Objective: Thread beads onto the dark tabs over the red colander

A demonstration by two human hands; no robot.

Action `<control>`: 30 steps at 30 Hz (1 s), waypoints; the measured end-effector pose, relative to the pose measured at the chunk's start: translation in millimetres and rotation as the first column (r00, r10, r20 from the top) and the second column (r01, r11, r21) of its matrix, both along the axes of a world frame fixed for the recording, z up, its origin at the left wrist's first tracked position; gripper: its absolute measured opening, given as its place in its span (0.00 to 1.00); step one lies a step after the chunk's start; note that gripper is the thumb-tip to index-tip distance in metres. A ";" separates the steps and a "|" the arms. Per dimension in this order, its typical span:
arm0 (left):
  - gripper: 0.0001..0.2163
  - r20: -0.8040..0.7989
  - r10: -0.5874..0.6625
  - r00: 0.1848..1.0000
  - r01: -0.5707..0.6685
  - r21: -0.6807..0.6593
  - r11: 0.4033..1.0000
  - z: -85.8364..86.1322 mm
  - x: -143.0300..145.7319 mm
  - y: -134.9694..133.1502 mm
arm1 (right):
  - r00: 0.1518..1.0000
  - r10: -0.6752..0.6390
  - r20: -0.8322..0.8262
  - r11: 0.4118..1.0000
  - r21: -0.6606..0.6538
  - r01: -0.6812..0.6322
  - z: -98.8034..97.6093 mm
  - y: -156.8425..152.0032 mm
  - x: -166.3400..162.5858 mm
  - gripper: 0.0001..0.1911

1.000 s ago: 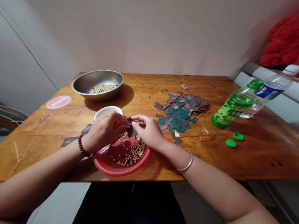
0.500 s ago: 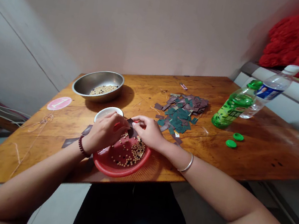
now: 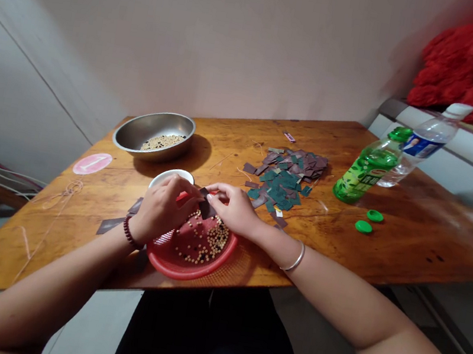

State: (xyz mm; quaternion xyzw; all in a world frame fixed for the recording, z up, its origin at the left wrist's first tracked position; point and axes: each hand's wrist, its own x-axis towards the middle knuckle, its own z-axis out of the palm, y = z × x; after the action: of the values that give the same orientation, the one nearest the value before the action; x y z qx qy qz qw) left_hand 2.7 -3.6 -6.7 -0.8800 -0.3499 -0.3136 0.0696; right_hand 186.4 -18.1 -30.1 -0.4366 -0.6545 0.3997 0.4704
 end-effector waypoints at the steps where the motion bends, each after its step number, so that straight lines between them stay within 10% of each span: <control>1: 0.07 -0.001 0.004 1.000 -0.004 0.001 1.000 0.2 -0.1 -0.1 | 1.000 0.004 -0.003 1.000 -0.002 -0.004 0.3 -0.2 -0.1 0.11; 30: 0.08 -0.071 -0.043 0.997 0.038 -0.076 0.996 4.3 -0.1 -1.7 | 0.998 -0.057 -0.037 0.998 -0.002 0.057 -1.2 1.5 0.2 0.10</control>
State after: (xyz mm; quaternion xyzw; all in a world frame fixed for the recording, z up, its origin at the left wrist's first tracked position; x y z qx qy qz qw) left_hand 2.7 -5.3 -2.4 -0.8998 -0.3405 -0.2694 0.0432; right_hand 186.6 -16.6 -31.3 -0.4476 -0.6329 0.3945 0.4934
